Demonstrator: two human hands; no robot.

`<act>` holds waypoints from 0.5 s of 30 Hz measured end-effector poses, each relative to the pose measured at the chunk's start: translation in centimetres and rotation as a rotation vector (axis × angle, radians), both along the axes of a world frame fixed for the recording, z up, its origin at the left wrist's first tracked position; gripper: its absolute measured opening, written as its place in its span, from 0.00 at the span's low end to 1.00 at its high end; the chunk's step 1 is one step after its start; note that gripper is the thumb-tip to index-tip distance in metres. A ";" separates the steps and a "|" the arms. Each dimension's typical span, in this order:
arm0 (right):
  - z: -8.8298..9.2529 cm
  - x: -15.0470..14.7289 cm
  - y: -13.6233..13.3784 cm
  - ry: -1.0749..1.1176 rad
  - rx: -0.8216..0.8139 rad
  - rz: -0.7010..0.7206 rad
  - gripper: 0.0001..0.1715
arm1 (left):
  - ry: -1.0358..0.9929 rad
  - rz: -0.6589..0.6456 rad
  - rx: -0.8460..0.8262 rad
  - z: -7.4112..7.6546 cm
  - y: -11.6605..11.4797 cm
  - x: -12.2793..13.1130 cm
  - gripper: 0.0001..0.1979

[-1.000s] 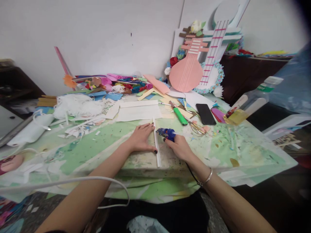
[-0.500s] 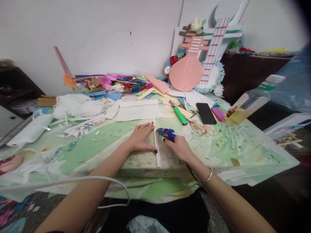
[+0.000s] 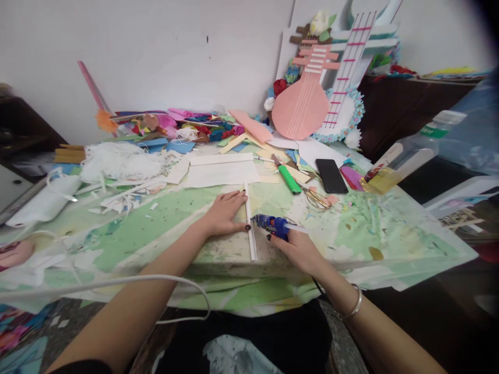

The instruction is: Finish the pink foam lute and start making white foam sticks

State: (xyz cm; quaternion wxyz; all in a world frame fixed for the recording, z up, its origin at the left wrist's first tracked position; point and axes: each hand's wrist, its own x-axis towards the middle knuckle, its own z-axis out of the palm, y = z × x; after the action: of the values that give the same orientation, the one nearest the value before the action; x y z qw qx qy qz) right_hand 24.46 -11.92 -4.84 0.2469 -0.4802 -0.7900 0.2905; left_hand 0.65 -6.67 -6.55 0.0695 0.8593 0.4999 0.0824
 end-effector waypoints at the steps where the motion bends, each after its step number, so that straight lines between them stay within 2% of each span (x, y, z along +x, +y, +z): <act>1: 0.0 0.0 0.0 0.002 0.002 -0.003 0.14 | 0.002 -0.003 0.003 0.0 0.0 0.0 0.42; 9: -0.4 -0.1 0.3 -0.014 0.015 -0.009 0.12 | -0.006 -0.005 0.020 0.0 -0.1 0.0 0.39; 15: 0.3 0.6 -1.2 -0.035 0.014 0.037 0.11 | 0.003 0.008 0.025 0.1 -0.1 0.2 0.39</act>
State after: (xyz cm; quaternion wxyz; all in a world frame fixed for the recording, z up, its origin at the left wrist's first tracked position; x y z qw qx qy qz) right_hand 25.03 -13.09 -4.53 0.2309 -0.4687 -0.8050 0.2811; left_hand 0.81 -6.82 -6.43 0.0576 0.8581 0.5026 0.0876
